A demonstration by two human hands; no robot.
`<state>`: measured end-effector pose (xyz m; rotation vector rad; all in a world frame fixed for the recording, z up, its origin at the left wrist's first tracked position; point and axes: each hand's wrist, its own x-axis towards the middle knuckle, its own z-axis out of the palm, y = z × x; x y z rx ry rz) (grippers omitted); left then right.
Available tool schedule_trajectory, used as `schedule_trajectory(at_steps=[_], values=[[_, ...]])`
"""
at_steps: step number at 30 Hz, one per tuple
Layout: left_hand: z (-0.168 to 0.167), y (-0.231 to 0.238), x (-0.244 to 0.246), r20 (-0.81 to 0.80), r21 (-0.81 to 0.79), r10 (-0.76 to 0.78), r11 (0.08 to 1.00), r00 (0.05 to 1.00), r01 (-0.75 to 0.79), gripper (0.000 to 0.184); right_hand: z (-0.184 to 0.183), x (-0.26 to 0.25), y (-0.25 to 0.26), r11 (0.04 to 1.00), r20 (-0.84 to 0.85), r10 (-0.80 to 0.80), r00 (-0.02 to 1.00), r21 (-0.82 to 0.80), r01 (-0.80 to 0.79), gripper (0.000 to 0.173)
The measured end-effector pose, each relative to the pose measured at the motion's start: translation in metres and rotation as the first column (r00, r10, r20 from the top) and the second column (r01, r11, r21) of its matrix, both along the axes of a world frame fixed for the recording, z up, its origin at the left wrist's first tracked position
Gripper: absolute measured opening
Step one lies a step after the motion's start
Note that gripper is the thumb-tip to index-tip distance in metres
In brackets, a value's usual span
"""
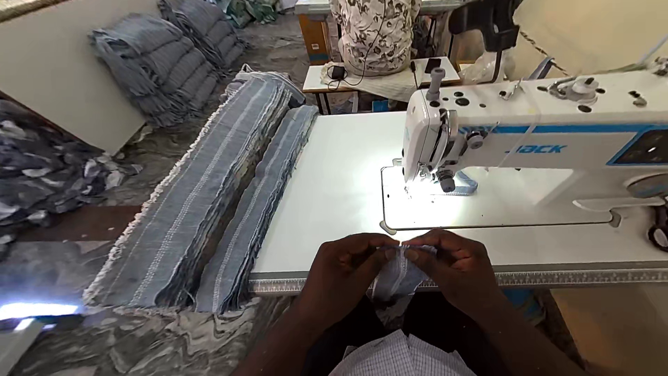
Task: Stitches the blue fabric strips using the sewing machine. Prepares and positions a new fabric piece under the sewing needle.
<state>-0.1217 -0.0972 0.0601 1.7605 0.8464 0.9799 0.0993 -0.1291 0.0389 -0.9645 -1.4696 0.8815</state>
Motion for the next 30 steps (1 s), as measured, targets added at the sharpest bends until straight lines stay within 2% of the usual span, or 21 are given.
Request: schedule_trajectory(at_steps=[3, 8, 10, 11, 13, 16, 18, 19, 21, 23, 26, 28, 30], values=[[0.001, -0.002, 0.000, 0.000, 0.112, -0.002, 0.994, 1.000, 0.002, 0.021, 0.001, 0.003, -0.001, 0.998, -0.037, 0.013, 0.999, 0.062, -0.011, 0.016], [0.000, -0.008, 0.001, 0.231, -0.038, -0.068, 0.996, 0.971, 0.079, 0.016, -0.001, 0.010, -0.005, 0.976, -0.094, 0.184, 0.978, 0.133, -0.171, 0.013], [0.004, -0.012, 0.006, 0.200, -0.022, -0.033, 0.999, 0.979, 0.038, 0.015, -0.002, 0.013, -0.004, 0.970, -0.112, 0.225, 0.968, 0.120, -0.211, 0.015], [0.007, -0.014, 0.008, 0.173, 0.001, -0.015, 1.000, 0.985, 0.015, 0.019, -0.002, 0.013, -0.003, 0.971, -0.109, 0.226, 0.968, 0.102, -0.216, 0.022], [0.010, -0.016, 0.012, 0.146, 0.045, -0.009, 0.999, 0.989, 0.002, 0.029, 0.002, 0.011, -0.002, 0.986, -0.045, 0.162, 0.986, 0.052, -0.160, 0.033], [0.008, -0.018, 0.016, 0.152, 0.064, -0.018, 0.998, 0.988, 0.009, 0.041, 0.009, 0.003, -0.005, 0.999, 0.064, -0.007, 0.998, 0.036, 0.005, 0.008], [0.007, -0.017, 0.012, 0.142, 0.011, -0.049, 0.999, 0.989, 0.048, 0.049, 0.011, 0.001, -0.007, 0.998, 0.099, -0.046, 0.994, 0.052, 0.042, 0.003], [0.006, -0.016, 0.011, 0.135, -0.014, -0.049, 0.999, 0.990, 0.052, 0.046, 0.011, 0.001, -0.007, 0.996, 0.114, -0.054, 0.992, 0.071, 0.047, 0.002], [0.004, -0.018, 0.012, 0.112, 0.000, 0.025, 1.000, 0.993, -0.025, 0.019, 0.011, 0.000, -0.006, 0.991, 0.142, -0.079, 0.987, 0.122, 0.061, 0.003], [0.004, -0.020, 0.016, 0.121, 0.041, 0.104, 0.993, 0.987, -0.109, 0.011, 0.012, -0.002, -0.007, 0.981, 0.150, -0.113, 0.982, 0.172, 0.087, 0.004], [0.001, -0.023, 0.024, 0.147, 0.164, 0.219, 0.956, 0.965, -0.242, 0.015, 0.012, -0.003, -0.006, 0.959, 0.139, -0.158, 0.978, 0.257, 0.119, 0.006], [-0.003, -0.027, 0.029, 0.014, 0.383, 0.279, 0.886, 0.960, -0.262, 0.022, 0.009, -0.003, -0.006, 0.951, 0.107, -0.162, 0.981, 0.283, 0.126, 0.009], [-0.006, -0.036, 0.033, -0.166, 0.549, 0.302, 0.819, 0.939, -0.167, 0.038, 0.008, -0.002, -0.006, 0.943, 0.076, -0.210, 0.975, 0.280, 0.181, 0.009]])
